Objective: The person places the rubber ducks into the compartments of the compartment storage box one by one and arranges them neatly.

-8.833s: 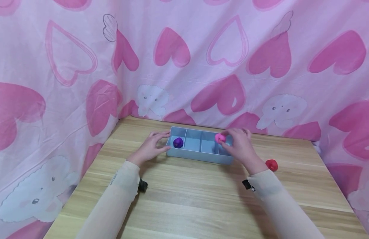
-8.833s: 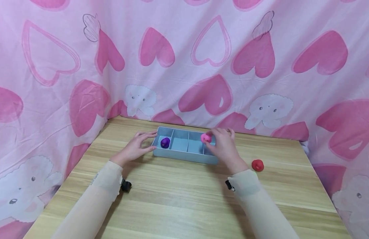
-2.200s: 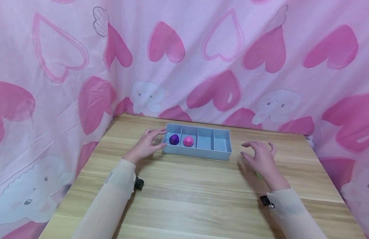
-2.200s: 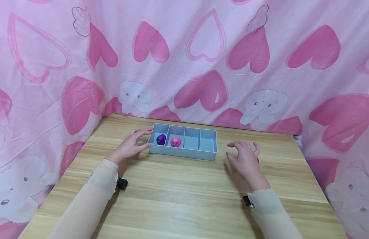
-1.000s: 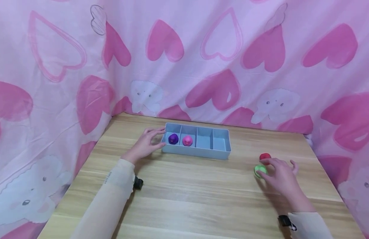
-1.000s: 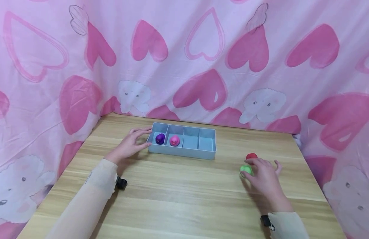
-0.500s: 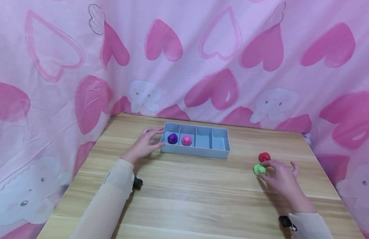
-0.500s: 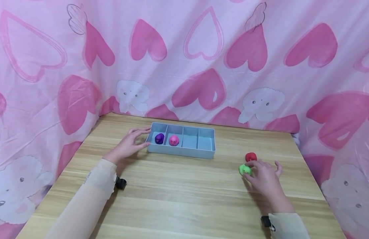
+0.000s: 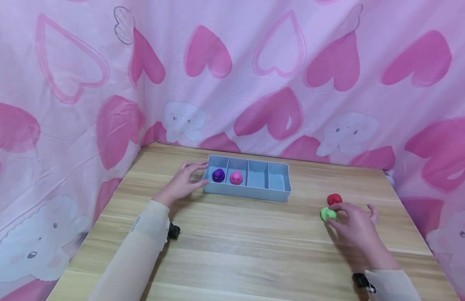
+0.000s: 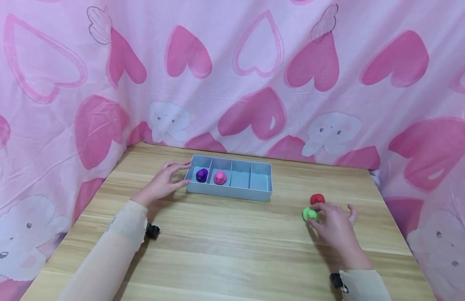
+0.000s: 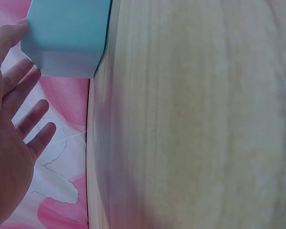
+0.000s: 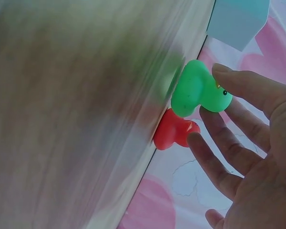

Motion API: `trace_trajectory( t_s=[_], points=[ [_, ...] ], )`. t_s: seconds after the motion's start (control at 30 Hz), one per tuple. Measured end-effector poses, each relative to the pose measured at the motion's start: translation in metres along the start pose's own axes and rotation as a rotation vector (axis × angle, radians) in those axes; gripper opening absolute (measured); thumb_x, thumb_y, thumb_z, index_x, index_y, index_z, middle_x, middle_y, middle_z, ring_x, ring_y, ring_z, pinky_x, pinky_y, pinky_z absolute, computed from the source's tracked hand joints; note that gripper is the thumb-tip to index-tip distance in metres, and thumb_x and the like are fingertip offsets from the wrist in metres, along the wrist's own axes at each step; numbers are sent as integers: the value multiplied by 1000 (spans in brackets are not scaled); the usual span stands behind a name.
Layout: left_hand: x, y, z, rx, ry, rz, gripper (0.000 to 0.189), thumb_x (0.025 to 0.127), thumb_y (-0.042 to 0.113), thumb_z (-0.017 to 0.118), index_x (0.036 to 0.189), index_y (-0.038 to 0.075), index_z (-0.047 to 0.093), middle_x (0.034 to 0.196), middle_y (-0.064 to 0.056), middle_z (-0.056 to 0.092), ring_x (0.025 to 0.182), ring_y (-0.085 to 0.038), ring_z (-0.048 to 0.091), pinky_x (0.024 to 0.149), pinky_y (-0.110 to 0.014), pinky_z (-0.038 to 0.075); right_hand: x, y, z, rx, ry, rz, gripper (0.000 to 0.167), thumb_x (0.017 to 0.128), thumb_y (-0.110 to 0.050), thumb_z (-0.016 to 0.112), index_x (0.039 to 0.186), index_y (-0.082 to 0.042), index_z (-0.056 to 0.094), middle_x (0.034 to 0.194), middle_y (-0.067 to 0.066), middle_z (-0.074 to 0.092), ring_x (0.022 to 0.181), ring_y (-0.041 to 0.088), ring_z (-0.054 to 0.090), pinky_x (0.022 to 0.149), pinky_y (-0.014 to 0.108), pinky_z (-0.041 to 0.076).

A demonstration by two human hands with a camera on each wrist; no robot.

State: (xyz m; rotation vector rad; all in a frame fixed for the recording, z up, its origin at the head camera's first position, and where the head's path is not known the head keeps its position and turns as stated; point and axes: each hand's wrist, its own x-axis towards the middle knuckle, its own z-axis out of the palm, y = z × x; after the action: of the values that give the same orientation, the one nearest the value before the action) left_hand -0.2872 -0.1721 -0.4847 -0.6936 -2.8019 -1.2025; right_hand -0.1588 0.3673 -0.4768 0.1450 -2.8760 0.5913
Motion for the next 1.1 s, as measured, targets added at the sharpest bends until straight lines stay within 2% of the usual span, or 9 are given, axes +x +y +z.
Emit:
trace_trajectory(
  t_s=[0.37,0.57,0.77,0.97,1.1],
  points=[
    [2,-2,6,-17,7,1,62,94,33,77,149,12,56,164,-2,44,143,-33,34,115,-63,38,4,-2,-7,-11,4,-11,43,76,-17,91,113,-6,73,112,23,75,110,49,63,111,77,2],
    [-3,2,1,-15,11,-17,61,94,32,77,148,12,57,163,1,45,141,-32,35,115,-62,39,9,-8,-5,24,-19,-10,43,77,-17,90,115,-6,72,110,21,76,110,47,64,113,77,1],
    [-2,2,0,-6,7,-16,62,94,35,77,149,13,56,163,-2,44,142,-32,35,115,-62,39,16,-17,-6,19,9,-23,39,79,-15,89,114,-10,73,103,15,77,101,40,66,114,76,1],
    [-1,0,0,8,5,-11,64,95,37,76,150,12,55,164,-4,44,143,-33,34,114,-64,38,25,-29,-6,22,-1,-15,42,79,-18,91,116,-10,73,110,17,76,106,41,66,115,76,1],
    [-1,0,0,11,6,-11,63,95,37,76,149,13,56,163,-2,44,142,-33,35,114,-63,39,31,-36,-5,24,10,-40,42,79,-19,91,116,-10,73,111,16,76,107,40,66,116,76,2]
  ],
)
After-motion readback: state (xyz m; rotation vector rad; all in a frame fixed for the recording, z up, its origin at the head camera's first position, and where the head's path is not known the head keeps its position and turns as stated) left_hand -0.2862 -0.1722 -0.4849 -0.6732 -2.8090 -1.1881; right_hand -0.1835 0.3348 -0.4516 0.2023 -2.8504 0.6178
